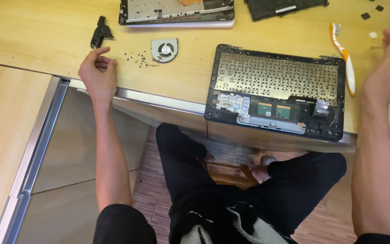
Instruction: Disassembling and reassembling internal laptop components using a screwdriver on a repair bench.
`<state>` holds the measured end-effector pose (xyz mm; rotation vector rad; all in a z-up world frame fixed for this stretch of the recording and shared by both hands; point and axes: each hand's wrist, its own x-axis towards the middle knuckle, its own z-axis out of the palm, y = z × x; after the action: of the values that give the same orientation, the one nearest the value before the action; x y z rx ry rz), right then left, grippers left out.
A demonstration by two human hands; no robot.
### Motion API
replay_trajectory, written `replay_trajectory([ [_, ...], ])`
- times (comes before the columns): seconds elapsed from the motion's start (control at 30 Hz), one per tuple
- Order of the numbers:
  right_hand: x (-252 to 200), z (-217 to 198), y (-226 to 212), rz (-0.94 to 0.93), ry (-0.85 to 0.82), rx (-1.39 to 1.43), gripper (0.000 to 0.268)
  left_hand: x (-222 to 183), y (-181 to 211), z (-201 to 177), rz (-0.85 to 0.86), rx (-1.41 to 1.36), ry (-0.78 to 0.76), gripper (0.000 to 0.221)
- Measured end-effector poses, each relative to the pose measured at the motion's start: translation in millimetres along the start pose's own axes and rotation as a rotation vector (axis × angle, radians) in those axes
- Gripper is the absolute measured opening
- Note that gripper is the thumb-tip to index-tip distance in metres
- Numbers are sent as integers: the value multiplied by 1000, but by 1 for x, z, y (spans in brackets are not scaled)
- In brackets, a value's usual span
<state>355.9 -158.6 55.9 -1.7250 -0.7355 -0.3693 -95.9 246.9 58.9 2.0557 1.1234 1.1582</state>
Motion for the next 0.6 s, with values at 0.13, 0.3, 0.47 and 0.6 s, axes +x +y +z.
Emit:
replay_trajectory([
  [0.13, -1, 1, 16, -158, -29, -76, 26, -6, -5, 2, 65, -29, 8, 28],
  [0.3, -1, 1, 12, -220, -8, 55, 32, -13, 8, 2, 95, 5, 51, 33],
  [0.47, -6, -1, 13, -242, -29, -6, 34, -17, 10, 2, 142, 38, -23, 24],
  [0.6, -6, -3, 21, -261, -79, -118, 33, -10, 12, 2, 134, 96, -94, 19],
])
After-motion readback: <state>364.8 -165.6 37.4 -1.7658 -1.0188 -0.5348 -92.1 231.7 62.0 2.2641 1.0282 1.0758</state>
